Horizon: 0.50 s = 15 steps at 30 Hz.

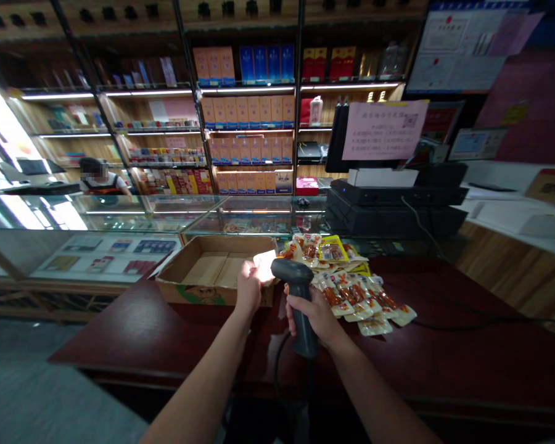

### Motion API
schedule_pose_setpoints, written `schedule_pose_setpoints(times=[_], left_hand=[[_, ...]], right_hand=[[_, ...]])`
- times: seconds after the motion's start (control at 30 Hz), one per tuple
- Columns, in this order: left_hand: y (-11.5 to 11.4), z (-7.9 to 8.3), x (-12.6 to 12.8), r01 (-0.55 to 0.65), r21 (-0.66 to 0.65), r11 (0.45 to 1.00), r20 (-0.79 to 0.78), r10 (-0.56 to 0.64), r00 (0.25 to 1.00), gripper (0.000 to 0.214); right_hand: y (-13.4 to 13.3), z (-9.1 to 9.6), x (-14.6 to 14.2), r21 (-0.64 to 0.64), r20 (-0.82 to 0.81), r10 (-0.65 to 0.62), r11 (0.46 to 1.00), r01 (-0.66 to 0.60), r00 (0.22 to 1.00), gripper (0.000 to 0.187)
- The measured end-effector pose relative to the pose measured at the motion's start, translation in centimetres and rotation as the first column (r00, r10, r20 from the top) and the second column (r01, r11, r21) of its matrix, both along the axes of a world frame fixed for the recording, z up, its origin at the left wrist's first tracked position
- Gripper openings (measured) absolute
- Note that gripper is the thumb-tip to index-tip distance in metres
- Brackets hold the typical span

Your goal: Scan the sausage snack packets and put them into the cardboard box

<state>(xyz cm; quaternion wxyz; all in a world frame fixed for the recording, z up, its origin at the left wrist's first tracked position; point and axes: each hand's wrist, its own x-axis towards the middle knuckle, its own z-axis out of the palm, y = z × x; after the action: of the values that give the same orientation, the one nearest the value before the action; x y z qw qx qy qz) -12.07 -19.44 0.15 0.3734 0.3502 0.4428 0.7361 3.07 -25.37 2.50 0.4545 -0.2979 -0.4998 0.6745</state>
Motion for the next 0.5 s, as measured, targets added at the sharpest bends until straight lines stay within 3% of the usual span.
schedule_pose_setpoints(times=[0.1,0.23,0.5], left_hand=[[0.0,-0.2,0.8,0.053,0.026,0.998,0.045,-0.055,0.997,0.029],[-0.1,-0.8,3.6,0.153,0.041,0.987,0.120,-0.157,0.980,0.033],[0.9,-2.7,11.2,0.278,-0.115,0.954,0.196,-0.253,0.947,0.030]], right_hand=[[-0.1,-0.2,1.2,-0.011,0.005,-0.036,0.999,0.036,0.999,0.032],[-0.1,-0.8,4.3,-0.046,0.011,-0.175,0.984,0.175,0.985,0.031],[-0.9,-2.5,11.3,-0.071,-0.010,-0.425,0.903,0.423,0.905,0.037]])
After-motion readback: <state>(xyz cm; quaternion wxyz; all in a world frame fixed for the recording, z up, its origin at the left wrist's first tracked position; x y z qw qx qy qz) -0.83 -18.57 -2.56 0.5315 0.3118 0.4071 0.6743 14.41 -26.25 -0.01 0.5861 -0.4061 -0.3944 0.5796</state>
